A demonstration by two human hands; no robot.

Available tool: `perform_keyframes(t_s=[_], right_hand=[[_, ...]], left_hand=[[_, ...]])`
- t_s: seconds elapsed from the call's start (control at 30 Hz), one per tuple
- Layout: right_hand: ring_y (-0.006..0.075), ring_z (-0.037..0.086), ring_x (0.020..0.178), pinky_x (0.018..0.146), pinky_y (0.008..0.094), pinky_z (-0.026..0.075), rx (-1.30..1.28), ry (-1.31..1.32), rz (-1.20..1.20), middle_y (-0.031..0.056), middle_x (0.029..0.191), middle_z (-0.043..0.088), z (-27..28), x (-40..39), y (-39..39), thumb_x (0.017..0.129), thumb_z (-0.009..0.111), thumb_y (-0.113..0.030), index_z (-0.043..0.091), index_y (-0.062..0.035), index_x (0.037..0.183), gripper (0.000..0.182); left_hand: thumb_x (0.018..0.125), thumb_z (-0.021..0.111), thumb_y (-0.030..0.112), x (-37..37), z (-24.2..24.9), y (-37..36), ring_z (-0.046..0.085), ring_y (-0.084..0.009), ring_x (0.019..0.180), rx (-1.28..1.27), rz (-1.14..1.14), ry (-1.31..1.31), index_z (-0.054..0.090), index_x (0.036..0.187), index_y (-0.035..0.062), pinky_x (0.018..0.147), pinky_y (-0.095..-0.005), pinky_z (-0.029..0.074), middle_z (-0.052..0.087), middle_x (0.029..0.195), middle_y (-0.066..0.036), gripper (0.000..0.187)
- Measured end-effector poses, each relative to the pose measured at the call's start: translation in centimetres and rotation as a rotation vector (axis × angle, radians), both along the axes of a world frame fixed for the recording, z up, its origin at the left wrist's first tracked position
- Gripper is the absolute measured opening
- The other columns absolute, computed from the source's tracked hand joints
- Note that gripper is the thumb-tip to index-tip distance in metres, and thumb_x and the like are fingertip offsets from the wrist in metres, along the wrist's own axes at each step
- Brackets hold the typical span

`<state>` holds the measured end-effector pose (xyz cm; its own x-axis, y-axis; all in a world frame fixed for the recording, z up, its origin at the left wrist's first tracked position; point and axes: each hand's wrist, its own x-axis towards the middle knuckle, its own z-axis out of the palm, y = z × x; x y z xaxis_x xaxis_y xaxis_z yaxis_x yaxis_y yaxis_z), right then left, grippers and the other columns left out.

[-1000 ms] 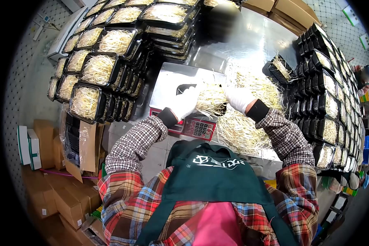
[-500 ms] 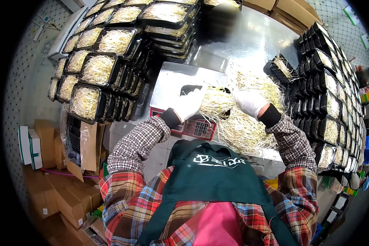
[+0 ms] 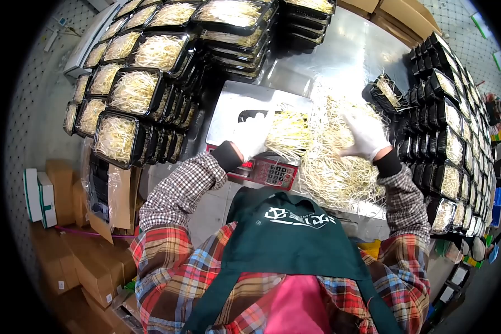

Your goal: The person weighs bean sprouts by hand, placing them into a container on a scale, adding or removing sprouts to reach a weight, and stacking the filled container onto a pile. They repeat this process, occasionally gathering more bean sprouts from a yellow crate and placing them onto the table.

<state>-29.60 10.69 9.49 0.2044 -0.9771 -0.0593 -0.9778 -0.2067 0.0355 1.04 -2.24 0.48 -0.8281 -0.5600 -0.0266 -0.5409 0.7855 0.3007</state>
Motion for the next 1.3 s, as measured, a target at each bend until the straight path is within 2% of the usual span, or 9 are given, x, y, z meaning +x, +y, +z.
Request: perform_keyframes(t_s=[0.17,0.43,0.67,0.77,0.93,1.0,1.1,1.23,1.3], right_hand=[[0.0362,0.042,0.135,0.115,0.0492,0.029,-0.094,-0.285,0.248,0.0196,0.143,0.046,-1.7,12.0,-3.4,0.057,0.089,-0.048,0.035,-0.0006,0.147,0.115],[0.0296,0.054,0.12,0.105,0.0431,0.041,0.034,-0.265,0.122,0.0157,0.133,0.056,-7.3,12.6,-3.7,0.083,0.061,-0.014,0.04,-0.0018,0.146,0.067],[0.038,0.055,0.12,0.102,0.0453,0.046,-0.182,-0.394,0.413,0.023,0.135,0.054,-6.1,9.5,-4.4,0.077,0.077,-0.042,0.038,-0.0034,0.147,0.089],[0.038,0.055,0.124,0.104,0.0457,0.045,-0.057,-0.46,0.339,0.024,0.138,0.052,-2.2,8.0,-3.6,0.07,0.085,-0.029,0.039,-0.0051,0.148,0.093],[0.0399,0.038,0.14,0.117,0.0436,0.034,-0.005,-0.497,0.135,0.0244,0.149,0.04,-2.6,7.3,-2.7,0.056,0.094,-0.023,0.033,-0.0034,0.15,0.113],[0.0414,0.033,0.143,0.118,0.0432,0.032,-0.02,-0.441,0.12,0.0255,0.152,0.035,-4.0,7.5,-3.1,0.052,0.096,-0.024,0.03,-0.0025,0.151,0.12],[0.0426,0.03,0.144,0.12,0.043,0.029,0.042,-0.421,0.023,0.0267,0.152,0.033,-6.0,6.8,-3.2,0.051,0.097,-0.025,0.028,-0.0016,0.151,0.124],[0.0384,0.037,0.141,0.117,0.0437,0.031,0.125,-0.627,-0.112,0.0253,0.147,0.044,-6.7,6.6,-1.6,0.067,0.089,-0.035,0.041,-0.0021,0.146,0.099],[0.035,0.04,0.14,0.117,0.0447,0.032,0.153,-0.512,-0.139,0.0203,0.148,0.045,-6.9,6.8,-1.3,0.085,0.076,-0.028,0.044,-0.0032,0.146,0.073]], left_hand=[[0.078,0.078,0.031,0.0,1.0,-0.1,0.063,-0.0352,0.093,0.001,-0.01,-0.056,0.049,0.132,0.002,0.076,-0.0455,0.055,0.059,0.104,-0.02,0.068],[0.074,0.078,0.019,1.6,-1.7,-1.1,0.061,-0.0317,0.101,-0.008,-0.069,0.088,0.054,0.131,0.0056,0.086,-0.0445,0.049,0.064,0.108,-0.013,0.064],[0.06,0.084,0.007,3.7,2.6,-3.1,0.056,-0.0355,0.119,-0.094,-0.272,0.331,0.046,0.145,0.0082,0.104,-0.0432,0.044,0.057,0.132,-0.018,0.094],[0.063,0.082,0.004,7.3,3.3,-4.8,0.049,-0.0374,0.131,0.24,-0.271,0.22,0.038,0.151,0.0096,0.112,-0.0414,0.039,0.049,0.145,-0.018,0.099],[0.063,0.09,0.014,10.8,4.2,-4.7,0.038,-0.027,0.139,0.762,-0.008,0.323,0.038,0.149,0.0054,0.117,-0.0377,0.031,0.042,0.149,-0.015,0.101],[0.061,0.091,0.036,9.8,2.1,-4.2,0.047,-0.0316,0.127,0.554,-0.039,0.312,0.046,0.14,0.0024,0.108,-0.0414,0.039,0.05,0.136,-0.019,0.096],[0.057,0.087,0.059,6.9,0.9,-1.8,0.03,-0.0437,0.142,0.105,-0.082,0.316,0.026,0.156,0.0084,0.119,-0.0545,0.02,0.032,0.156,-0.023,0.127],[0.073,0.071,0.07,2.8,0.6,0.1,0.038,-0.0412,0.135,-0.074,-0.054,0.212,0.037,0.153,0.0127,0.114,-0.0568,0.025,0.045,0.146,-0.022,0.104],[0.074,0.077,0.054,2.6,-2.2,-0.6,0.043,-0.0405,0.132,0.274,-0.139,0.421,0.047,0.142,0.0041,0.113,-0.0508,0.031,0.047,0.142,-0.021,0.09]])
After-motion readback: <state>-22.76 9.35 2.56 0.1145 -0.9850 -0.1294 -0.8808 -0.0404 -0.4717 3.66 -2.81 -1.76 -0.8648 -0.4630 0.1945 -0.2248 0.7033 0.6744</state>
